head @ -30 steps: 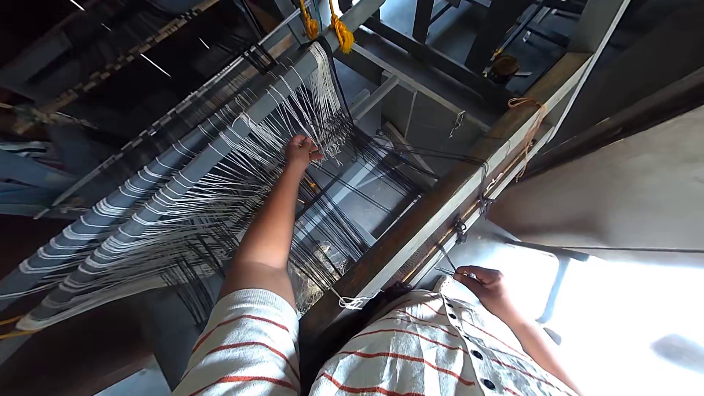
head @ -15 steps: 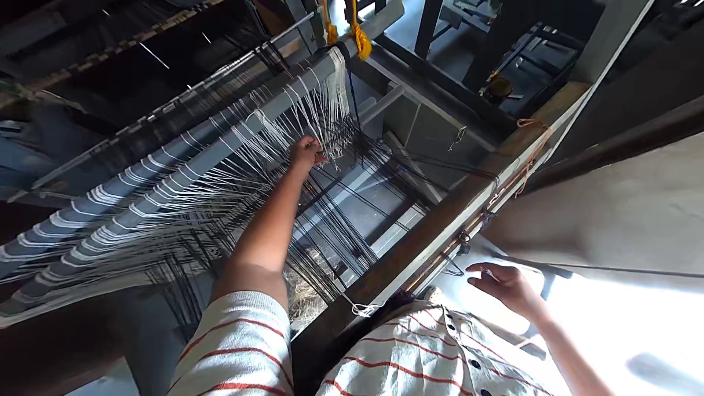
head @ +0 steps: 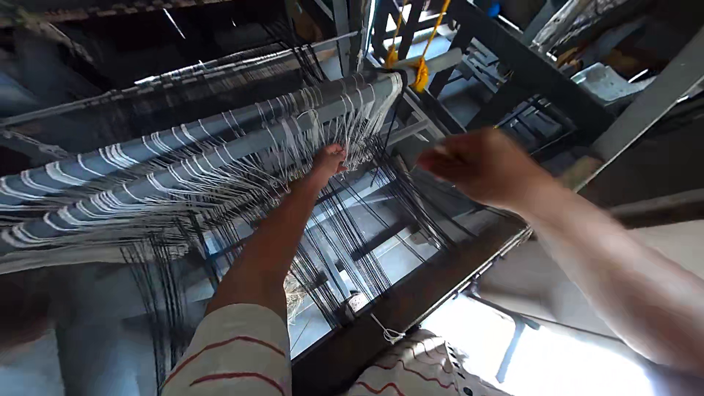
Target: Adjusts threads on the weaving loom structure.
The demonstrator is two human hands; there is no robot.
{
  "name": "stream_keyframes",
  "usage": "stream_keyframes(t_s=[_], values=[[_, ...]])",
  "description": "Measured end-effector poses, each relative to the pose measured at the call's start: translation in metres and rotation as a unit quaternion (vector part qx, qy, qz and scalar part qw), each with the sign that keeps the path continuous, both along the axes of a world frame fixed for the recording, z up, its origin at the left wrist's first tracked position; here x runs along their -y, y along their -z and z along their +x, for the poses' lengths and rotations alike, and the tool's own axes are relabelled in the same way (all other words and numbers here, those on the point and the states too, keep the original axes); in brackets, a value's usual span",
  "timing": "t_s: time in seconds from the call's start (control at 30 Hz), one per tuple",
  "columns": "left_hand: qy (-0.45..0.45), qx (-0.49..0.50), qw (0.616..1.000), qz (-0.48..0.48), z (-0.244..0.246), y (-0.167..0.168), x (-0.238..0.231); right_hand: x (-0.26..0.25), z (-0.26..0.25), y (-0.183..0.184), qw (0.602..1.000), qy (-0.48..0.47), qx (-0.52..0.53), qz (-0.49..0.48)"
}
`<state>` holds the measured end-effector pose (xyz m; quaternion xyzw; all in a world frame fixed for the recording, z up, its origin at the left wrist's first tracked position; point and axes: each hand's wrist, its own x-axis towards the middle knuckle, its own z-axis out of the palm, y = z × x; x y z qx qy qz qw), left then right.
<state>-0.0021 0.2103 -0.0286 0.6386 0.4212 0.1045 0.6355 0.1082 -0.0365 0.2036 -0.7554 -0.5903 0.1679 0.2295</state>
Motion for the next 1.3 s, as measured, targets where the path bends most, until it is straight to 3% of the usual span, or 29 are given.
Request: stream_keyframes(t_s=[0.1,0.27,0.37,0.47,0.6,0.77,0.9,1.03,1.17,1.3], values=[[-0.011,0.013,1.000,-0.003,0.000,-0.001,0.001,-0.071,-0.017,0.021,0.993,-0.055,-0.055,-0.088],[-0.040,0.054,0.997,0.024,-0.014,-0.025,0.015,-0.117,-0.062,0.011,0.964,-0.134,0.002,-0.232],[-0.053,0.066,0.996,0.038,-0.008,-0.013,0.010,-0.140,-0.057,0.035,0.941,-0.063,-0.053,-0.328],[-0.048,0.073,0.996,-0.007,-0.002,-0.004,0.004,-0.148,-0.035,0.091,0.902,0.045,-0.180,-0.390],[-0.056,0.084,0.994,-0.039,0.004,0.007,0.001,-0.149,-0.010,0.147,0.873,0.179,-0.306,-0.334],[-0.058,0.098,0.993,-0.041,0.001,0.006,0.003,-0.155,0.003,0.156,0.797,0.265,-0.492,-0.230],[-0.064,0.111,0.989,-0.067,-0.002,0.005,0.002,-0.162,0.010,0.163,0.746,0.315,-0.570,-0.139],[-0.052,0.124,0.988,-0.072,-0.005,0.005,0.003,-0.167,0.012,0.176,0.754,0.336,-0.560,-0.066],[-0.043,0.129,0.989,-0.062,-0.006,0.005,0.002,-0.173,0.010,0.188,0.791,0.310,-0.523,-0.072],[-0.044,0.135,0.988,-0.053,-0.007,0.006,0.002,-0.173,0.004,0.196,0.783,0.303,-0.540,-0.060]])
